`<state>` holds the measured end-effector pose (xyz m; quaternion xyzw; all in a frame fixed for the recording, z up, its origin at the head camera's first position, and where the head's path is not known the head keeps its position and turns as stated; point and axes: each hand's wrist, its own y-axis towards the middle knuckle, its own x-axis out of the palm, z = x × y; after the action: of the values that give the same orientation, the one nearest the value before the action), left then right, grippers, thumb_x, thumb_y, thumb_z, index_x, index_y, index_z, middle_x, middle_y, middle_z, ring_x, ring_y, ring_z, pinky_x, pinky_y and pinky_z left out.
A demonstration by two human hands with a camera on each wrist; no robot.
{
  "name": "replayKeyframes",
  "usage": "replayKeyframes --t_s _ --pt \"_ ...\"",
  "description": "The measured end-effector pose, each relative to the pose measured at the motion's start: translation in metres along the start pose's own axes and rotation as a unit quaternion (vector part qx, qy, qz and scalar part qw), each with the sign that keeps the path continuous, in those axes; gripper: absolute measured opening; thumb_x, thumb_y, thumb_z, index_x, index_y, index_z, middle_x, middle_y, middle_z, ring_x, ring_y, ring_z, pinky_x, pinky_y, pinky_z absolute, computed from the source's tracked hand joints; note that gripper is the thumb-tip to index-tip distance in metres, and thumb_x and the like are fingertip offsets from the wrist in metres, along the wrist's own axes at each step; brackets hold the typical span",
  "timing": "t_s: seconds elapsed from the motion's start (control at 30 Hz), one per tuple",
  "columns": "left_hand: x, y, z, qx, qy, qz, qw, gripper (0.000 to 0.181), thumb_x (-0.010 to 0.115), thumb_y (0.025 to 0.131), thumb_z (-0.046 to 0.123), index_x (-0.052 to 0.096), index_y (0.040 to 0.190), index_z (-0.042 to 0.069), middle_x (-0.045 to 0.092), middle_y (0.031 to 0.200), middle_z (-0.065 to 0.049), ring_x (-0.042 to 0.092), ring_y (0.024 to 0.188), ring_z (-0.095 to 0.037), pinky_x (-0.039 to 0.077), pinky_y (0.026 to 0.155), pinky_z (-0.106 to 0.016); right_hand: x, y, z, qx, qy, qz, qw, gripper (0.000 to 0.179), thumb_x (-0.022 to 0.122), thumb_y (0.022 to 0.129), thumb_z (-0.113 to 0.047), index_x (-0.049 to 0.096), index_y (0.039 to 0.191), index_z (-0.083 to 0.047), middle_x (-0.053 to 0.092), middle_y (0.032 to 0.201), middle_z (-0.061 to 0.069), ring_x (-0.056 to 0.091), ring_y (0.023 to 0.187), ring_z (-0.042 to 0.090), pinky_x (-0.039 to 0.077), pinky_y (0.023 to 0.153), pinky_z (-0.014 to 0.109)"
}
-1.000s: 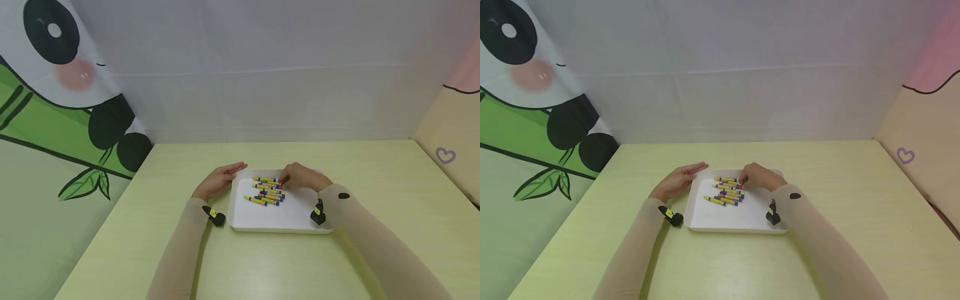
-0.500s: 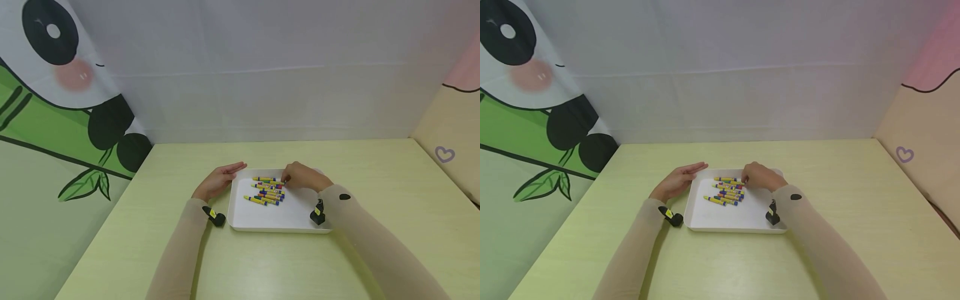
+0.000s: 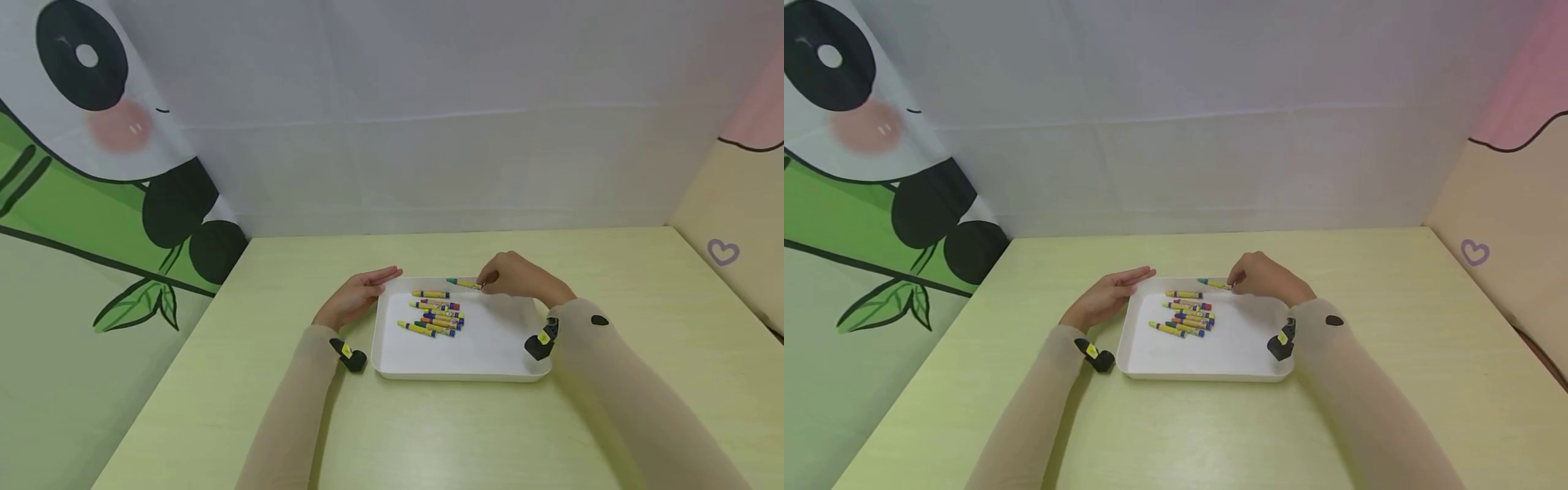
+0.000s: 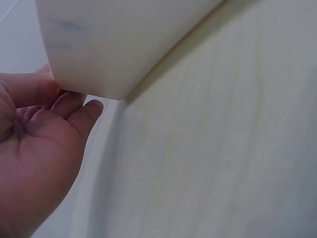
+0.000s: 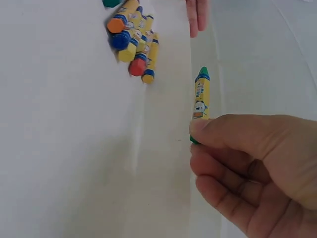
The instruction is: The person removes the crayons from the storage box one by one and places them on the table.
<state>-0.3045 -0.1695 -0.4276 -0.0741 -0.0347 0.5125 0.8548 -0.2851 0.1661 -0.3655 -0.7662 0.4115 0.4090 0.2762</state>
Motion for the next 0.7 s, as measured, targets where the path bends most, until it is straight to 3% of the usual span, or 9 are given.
replayKeyframes --t_s 0.3,0.57,0.7 --pt "0.001 0.000 -0.001 -0.001 0.000 0.004 1.0000 0.048 0.034 0.101 -0.003 0.037 0.148 0.008 0.038 0.154 -0.004 0.028 0.145 -0.017 0.026 0.118 -0.038 -0.026 -0.032 0.021 0.070 0.038 0.090 0.9927 0.025 0.063 0.091 -0.010 0.069 0.111 0.004 0.070 0.105 0.020 0.066 0.096 0.033 0.056 0.077 0.042" --pt "0.002 -0.002 -0.003 0.003 0.004 0.003 1.0000 0.048 0.036 0.101 -0.003 0.038 0.148 0.008 0.039 0.153 -0.003 0.030 0.144 -0.017 0.029 0.116 -0.038 -0.029 -0.056 0.050 0.132 0.058 0.122 0.9820 0.033 0.062 0.090 -0.018 0.067 0.114 0.005 0.070 0.103 0.021 0.066 0.092 0.033 0.054 0.075 0.043" --pt "0.001 -0.001 -0.003 0.004 0.003 0.006 1.0000 0.047 0.037 0.101 -0.002 0.039 0.147 0.008 0.039 0.153 -0.002 0.029 0.144 -0.016 0.029 0.117 -0.038 -0.028 -0.065 0.064 0.161 0.065 0.116 0.9780 0.037 0.063 0.090 -0.021 0.066 0.114 0.006 0.071 0.100 0.021 0.067 0.088 0.033 0.054 0.071 0.040"
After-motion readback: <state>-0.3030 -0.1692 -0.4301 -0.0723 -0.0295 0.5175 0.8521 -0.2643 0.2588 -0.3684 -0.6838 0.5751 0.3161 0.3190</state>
